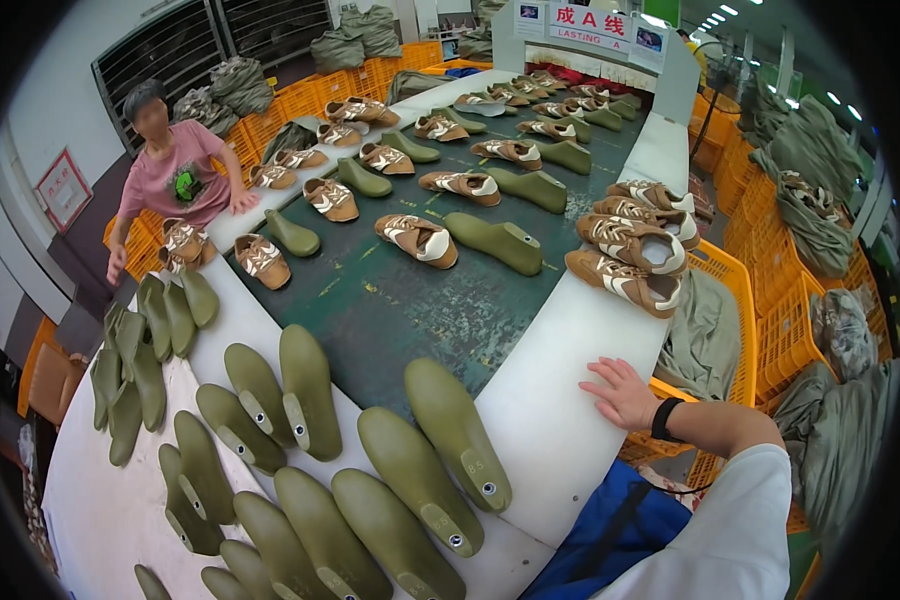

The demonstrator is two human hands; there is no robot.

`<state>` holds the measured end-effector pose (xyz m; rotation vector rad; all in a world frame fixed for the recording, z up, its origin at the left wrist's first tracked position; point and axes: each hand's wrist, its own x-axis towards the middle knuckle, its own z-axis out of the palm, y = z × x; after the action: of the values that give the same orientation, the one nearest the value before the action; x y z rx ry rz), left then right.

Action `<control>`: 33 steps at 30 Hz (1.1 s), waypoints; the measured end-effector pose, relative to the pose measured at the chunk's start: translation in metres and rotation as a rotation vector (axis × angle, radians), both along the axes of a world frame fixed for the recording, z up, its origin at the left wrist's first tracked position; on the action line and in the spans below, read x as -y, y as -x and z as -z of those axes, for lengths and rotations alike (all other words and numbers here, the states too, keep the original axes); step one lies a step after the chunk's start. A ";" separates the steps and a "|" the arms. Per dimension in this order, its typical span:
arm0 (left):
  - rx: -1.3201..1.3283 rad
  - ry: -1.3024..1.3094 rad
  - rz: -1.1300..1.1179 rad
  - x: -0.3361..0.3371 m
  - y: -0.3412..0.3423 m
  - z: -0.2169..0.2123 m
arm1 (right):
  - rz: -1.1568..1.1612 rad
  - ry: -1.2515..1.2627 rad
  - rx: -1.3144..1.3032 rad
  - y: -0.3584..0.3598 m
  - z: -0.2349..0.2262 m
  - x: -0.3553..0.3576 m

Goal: Organizing shoe lasts and finished shoe uppers on a conveyor table in a factory.

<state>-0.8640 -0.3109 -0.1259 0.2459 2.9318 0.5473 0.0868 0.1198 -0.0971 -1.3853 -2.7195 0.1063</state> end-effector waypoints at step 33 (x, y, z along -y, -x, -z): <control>-0.137 -0.254 1.254 -0.160 -0.479 -0.144 | -0.510 0.403 -0.030 0.167 -0.086 0.018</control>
<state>-0.3850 -0.1513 0.0178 1.9488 2.1267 0.6319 -0.0805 0.1013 -0.0108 -0.6936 -3.0672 0.7327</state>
